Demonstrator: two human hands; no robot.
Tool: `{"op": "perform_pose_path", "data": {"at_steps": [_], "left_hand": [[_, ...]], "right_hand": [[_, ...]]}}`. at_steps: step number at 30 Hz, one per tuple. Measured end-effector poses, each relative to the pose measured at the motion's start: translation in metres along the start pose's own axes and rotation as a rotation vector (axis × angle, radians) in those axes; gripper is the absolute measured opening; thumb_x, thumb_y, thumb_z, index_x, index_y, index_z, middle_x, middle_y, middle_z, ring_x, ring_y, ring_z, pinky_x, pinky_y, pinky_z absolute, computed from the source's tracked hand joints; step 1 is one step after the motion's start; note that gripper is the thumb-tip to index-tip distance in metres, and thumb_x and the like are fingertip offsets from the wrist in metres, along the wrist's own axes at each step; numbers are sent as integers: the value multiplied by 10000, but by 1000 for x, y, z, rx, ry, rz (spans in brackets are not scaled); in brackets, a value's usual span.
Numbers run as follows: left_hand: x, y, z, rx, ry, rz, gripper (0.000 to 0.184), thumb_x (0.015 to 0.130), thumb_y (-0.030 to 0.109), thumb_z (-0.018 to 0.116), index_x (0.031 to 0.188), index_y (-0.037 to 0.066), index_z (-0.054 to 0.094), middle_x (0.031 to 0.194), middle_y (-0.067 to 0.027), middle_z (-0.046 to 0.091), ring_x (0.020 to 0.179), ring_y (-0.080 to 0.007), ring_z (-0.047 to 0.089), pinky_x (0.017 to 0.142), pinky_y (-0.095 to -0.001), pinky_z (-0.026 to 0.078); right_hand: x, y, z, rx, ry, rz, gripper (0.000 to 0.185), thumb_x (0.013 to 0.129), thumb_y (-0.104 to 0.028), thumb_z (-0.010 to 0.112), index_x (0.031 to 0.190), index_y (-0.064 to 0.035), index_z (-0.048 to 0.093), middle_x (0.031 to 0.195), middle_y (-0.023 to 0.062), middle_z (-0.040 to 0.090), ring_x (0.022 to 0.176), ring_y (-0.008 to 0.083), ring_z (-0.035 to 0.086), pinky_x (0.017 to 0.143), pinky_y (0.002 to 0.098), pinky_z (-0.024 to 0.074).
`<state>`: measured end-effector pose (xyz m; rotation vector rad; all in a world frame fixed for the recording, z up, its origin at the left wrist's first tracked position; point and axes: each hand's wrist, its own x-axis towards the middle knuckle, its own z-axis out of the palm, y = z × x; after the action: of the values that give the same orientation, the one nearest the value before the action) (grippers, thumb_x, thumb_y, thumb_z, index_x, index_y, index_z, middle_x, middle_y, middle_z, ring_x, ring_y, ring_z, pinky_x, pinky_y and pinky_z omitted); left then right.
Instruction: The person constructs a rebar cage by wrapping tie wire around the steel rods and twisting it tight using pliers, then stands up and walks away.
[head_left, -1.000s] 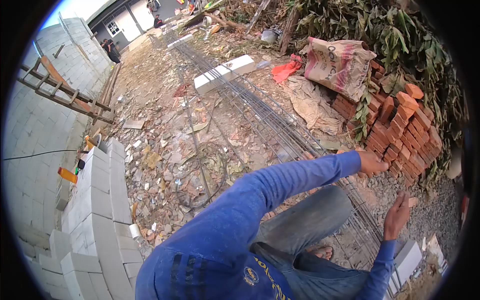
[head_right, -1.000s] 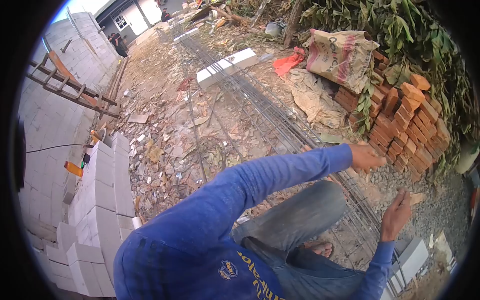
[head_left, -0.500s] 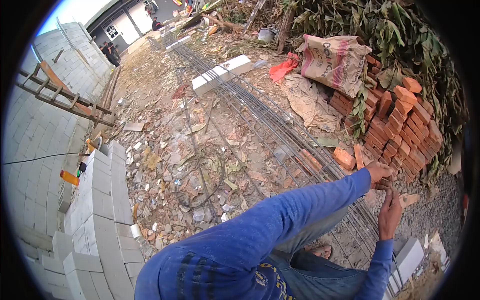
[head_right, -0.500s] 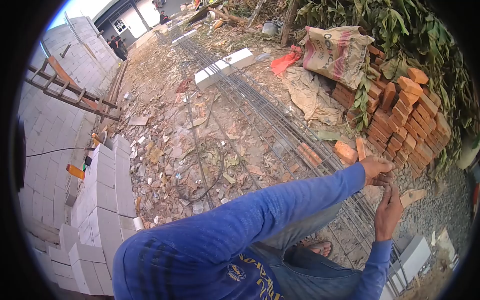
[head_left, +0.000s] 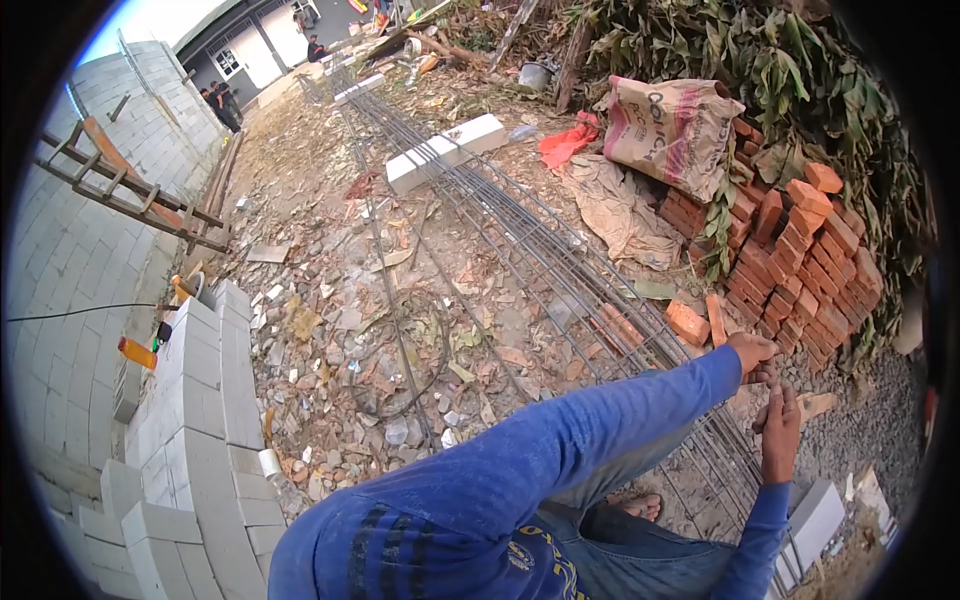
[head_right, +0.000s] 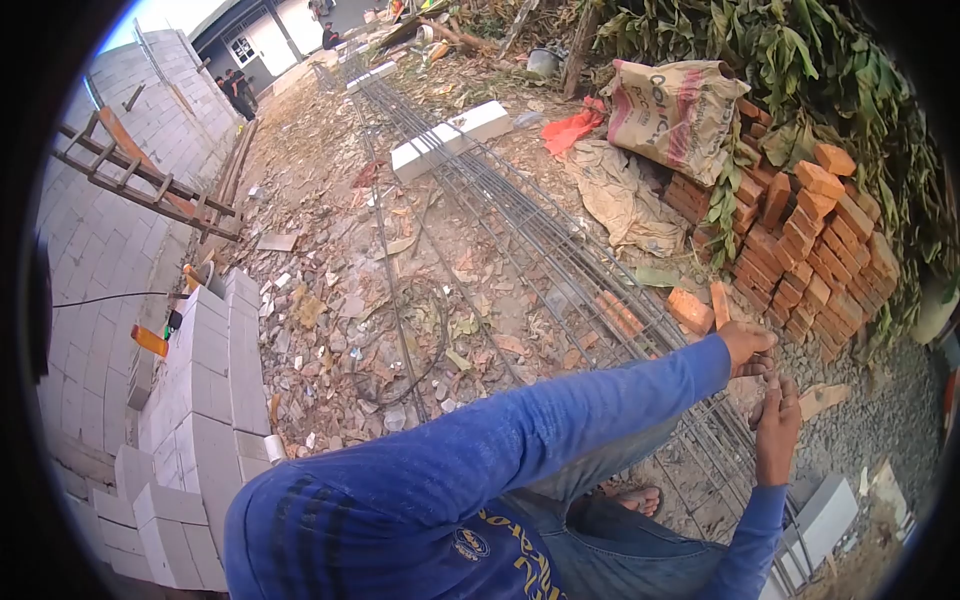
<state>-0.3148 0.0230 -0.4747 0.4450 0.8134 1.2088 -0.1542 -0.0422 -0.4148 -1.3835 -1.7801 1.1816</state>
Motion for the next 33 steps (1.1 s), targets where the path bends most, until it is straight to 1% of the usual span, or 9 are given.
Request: {"op": "perform_pose_path", "data": {"at_steps": [3, 11, 13, 14, 18, 19, 22, 27, 33], "left_hand": [[7, -2, -6, -22, 50, 37, 198, 971, 196, 632, 1078, 31, 654, 837, -52, 650, 699, -168, 656, 612, -272, 579], [-51, 65, -59, 372, 40, 13, 636, 933, 392, 667, 1377, -18, 467, 1232, -200, 592, 932, -270, 677, 748, -395, 590], [-79, 121, -141, 675, 262, 139, 792, 928, 361, 663, 1521, -10, 292, 1365, -220, 552, 1028, -275, 667, 814, -396, 577], [-74, 147, -211, 744, 512, 199, 725, 891, 330, 698, 1473, 8, 411, 1180, -171, 651, 845, -218, 685, 669, -315, 577], [-176, 300, -475, 1480, 1353, -36, 537, 890, 370, 651, 1276, 0, 602, 1245, -246, 639, 1208, -364, 604, 1003, -458, 491], [-221, 314, -492, 1236, 1595, 66, 498, 881, 373, 643, 1254, 43, 623, 1269, -230, 631, 1200, -376, 608, 980, -460, 506], [-302, 387, -510, 1265, 1737, -90, 695, 870, 266, 683, 1480, 93, 399, 1412, -212, 534, 1299, -361, 535, 1065, -433, 437], [-343, 435, -498, 1328, 1822, 48, 534, 902, 268, 630, 1414, 259, 479, 1288, -165, 629, 1222, -344, 597, 1000, -490, 479], [-345, 454, -450, 1382, 1893, -65, 567, 954, 367, 564, 1487, 284, 390, 1431, -134, 523, 1285, -318, 552, 973, -502, 493]], "right_hand": [[7, 19, 14, -379, 251, -448, 285, 1056, -217, 441, 1113, 8, 606, 826, 130, 658, 782, 235, 647, 736, 356, 502], [12, 38, -34, -533, 248, -380, 254, 1056, -188, 438, 1104, -13, 617, 854, 117, 643, 780, 223, 610, 734, 361, 482], [10, 49, -50, -469, 276, -328, 257, 1061, -206, 436, 1122, -38, 620, 775, 55, 588, 668, 156, 548, 627, 320, 449], [3, 36, -61, -387, 265, -211, 259, 1064, -219, 435, 1132, -50, 620, 740, 22, 545, 618, 118, 498, 573, 295, 416], [6, 51, -78, -216, 302, -119, 272, 1071, -268, 437, 1174, -88, 613, 692, -61, 395, 537, 24, 328, 465, 228, 280], [9, 49, -77, -267, 302, -154, 283, 1070, -255, 433, 1169, -61, 614, 678, -46, 403, 534, 42, 354, 470, 247, 297], [15, 43, -66, -320, 279, -189, 295, 1069, -246, 430, 1167, -38, 613, 674, -34, 404, 517, 43, 339, 457, 258, 287], [20, 26, -45, -473, 232, -209, 285, 1056, -181, 422, 1091, 24, 616, 1014, 158, 641, 964, 251, 585, 927, 379, 443], [19, 31, -44, -433, 228, -235, 289, 1057, -189, 422, 1110, 22, 613, 1020, 151, 641, 971, 225, 585, 911, 354, 444]]}}
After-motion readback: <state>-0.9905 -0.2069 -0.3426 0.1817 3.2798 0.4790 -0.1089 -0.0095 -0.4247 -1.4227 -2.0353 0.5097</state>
